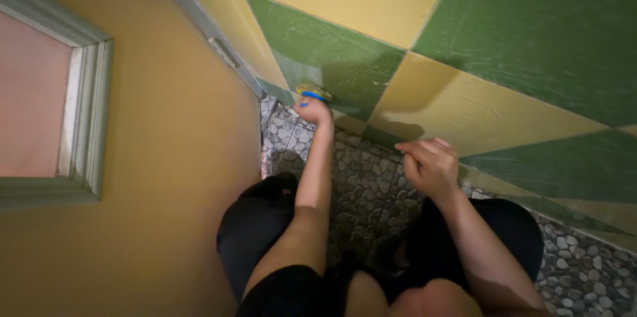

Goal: The person scrubs green and yellow bathroom wall tiles using a blue scrubbing brush. They repeatedly dip the brush into a white plastic container on the toilet lid to wet it, then scrub different sections of the tiled wall while sitting on the floor.

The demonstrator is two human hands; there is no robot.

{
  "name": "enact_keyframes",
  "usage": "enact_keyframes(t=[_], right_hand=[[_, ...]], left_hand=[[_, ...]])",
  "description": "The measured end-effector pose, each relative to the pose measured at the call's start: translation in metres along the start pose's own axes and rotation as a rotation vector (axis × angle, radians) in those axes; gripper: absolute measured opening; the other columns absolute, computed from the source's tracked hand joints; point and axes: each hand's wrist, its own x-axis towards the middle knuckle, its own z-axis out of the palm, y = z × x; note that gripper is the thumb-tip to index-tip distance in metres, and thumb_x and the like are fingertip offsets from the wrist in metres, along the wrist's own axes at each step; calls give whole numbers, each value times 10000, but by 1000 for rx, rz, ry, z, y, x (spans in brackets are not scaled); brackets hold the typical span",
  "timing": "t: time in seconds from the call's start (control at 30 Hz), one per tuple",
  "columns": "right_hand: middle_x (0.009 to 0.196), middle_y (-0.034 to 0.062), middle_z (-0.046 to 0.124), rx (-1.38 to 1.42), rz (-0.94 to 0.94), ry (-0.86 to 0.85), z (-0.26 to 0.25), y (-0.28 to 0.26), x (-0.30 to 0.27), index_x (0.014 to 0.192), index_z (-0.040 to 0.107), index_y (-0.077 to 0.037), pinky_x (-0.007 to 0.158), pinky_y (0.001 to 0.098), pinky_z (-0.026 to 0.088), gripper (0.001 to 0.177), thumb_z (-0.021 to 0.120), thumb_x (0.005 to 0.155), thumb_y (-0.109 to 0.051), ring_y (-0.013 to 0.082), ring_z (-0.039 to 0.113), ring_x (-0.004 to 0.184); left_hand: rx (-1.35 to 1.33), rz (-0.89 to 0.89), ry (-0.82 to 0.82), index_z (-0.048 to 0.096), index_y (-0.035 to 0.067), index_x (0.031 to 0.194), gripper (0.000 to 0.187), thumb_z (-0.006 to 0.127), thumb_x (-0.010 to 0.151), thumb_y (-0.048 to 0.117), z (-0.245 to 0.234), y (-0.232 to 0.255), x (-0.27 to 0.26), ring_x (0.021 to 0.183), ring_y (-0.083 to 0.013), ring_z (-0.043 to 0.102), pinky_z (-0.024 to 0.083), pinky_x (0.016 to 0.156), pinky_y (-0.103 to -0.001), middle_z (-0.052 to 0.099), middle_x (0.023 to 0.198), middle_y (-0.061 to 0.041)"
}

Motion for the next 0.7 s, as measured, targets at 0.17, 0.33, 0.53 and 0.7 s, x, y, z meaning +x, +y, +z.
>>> enact_keyframes(t=[0.17,0.33,0.53,0.7], right_hand=[[749,98,714,-3,7,-19,6,-4,3,854,780,-60,693,376,548,170,643,823,36,241,696,676],[798,108,720,1,-3,-2,7,-7,-3,872,770,-63,732,380,558,168,639,815,25,268,706,730],[785,111,721,1,22,-21,5,-1,-5,853,771,-63,723,377,564,169,638,819,35,251,699,698],[781,105,720,-6,13,-10,7,7,-2,863,776,-67,721,375,565,164,647,824,26,243,704,701]], left_hand=[[55,-312,-148,611,-53,981,215,566,989,157,-19,-21,-29,809,-363,650,520,778,-485,716,933,-251],[-21,-422,-224,614,-56,978,225,583,969,166,-18,-10,8,809,-364,665,529,761,-494,722,943,-264],[-271,-215,-113,617,-59,975,239,604,944,178,-4,36,86,809,-366,683,540,741,-504,728,955,-278],[-110,91,56,624,-65,967,272,595,949,204,8,17,48,819,-407,674,532,761,-521,713,944,-302]])
